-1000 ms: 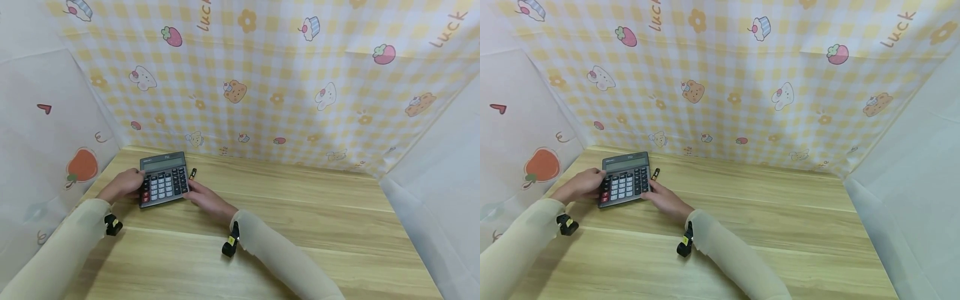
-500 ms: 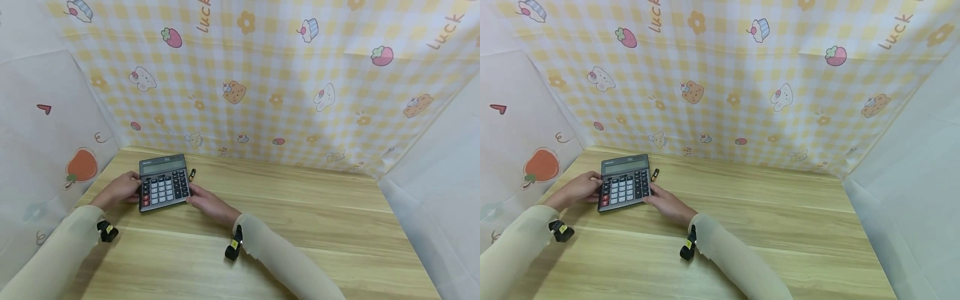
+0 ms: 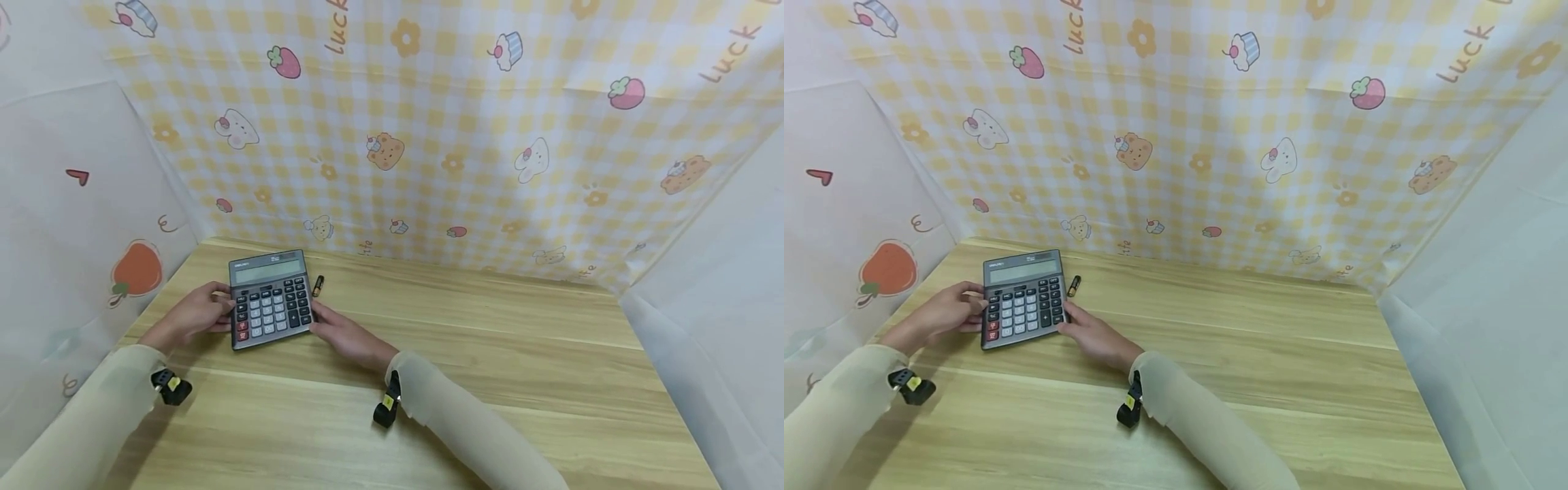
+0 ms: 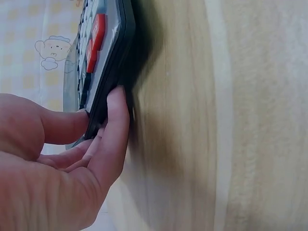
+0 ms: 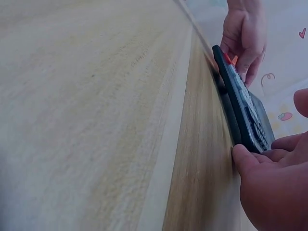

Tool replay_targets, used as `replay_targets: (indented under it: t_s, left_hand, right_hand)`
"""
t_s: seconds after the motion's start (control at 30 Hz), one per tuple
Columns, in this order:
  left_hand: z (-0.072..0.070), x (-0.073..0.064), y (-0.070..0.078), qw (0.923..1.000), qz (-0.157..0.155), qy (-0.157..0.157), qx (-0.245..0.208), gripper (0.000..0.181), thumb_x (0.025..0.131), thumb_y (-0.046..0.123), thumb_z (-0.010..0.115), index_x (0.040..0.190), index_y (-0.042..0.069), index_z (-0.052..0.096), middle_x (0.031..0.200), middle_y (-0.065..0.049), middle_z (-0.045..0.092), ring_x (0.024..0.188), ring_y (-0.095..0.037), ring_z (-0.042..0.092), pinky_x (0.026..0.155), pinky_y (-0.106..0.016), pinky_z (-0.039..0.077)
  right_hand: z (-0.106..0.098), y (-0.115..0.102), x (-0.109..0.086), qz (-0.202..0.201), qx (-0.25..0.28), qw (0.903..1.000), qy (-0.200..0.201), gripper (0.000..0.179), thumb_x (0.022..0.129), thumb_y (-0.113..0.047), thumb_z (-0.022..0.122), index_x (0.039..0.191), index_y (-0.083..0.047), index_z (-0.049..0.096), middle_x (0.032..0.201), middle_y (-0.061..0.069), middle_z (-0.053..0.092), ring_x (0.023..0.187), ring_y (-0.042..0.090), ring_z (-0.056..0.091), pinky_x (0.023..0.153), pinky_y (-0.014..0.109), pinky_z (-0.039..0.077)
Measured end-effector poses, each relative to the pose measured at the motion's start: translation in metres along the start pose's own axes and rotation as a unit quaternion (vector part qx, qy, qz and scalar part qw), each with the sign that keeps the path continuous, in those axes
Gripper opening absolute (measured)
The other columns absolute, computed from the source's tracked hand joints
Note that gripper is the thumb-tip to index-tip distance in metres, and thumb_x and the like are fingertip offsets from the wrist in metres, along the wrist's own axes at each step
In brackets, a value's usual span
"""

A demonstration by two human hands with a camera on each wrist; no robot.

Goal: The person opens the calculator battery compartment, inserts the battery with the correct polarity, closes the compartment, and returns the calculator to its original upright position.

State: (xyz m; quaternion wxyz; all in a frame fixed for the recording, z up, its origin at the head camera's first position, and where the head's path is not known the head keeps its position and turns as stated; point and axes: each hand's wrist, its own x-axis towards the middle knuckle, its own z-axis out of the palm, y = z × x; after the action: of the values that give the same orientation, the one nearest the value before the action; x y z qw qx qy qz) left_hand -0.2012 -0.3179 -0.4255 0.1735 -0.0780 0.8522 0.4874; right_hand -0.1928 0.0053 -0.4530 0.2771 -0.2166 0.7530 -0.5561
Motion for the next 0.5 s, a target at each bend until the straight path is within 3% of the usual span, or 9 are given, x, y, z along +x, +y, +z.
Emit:
replay_targets:
  t_s: [0.5]
  left_hand:
    - [0.013,0.0,0.009,0.9991,0.032,0.006,-0.026,0.05,0.117,0.003,0.044,0.159,-0.015,0.024,0.139,-0.039,0.048,0.109,-0.033,0.065,0.084,-0.036,0.065]
  right_hand:
    - [-0.015,0.005,-0.019,-0.006,-0.027,0.9995,0.017,0.068,0.118,-0.042,0.046,0.177,-0.018,0.023,0.182,-0.003,0.019,0.164,0.013,0.024,0.132,0.038,0.018]
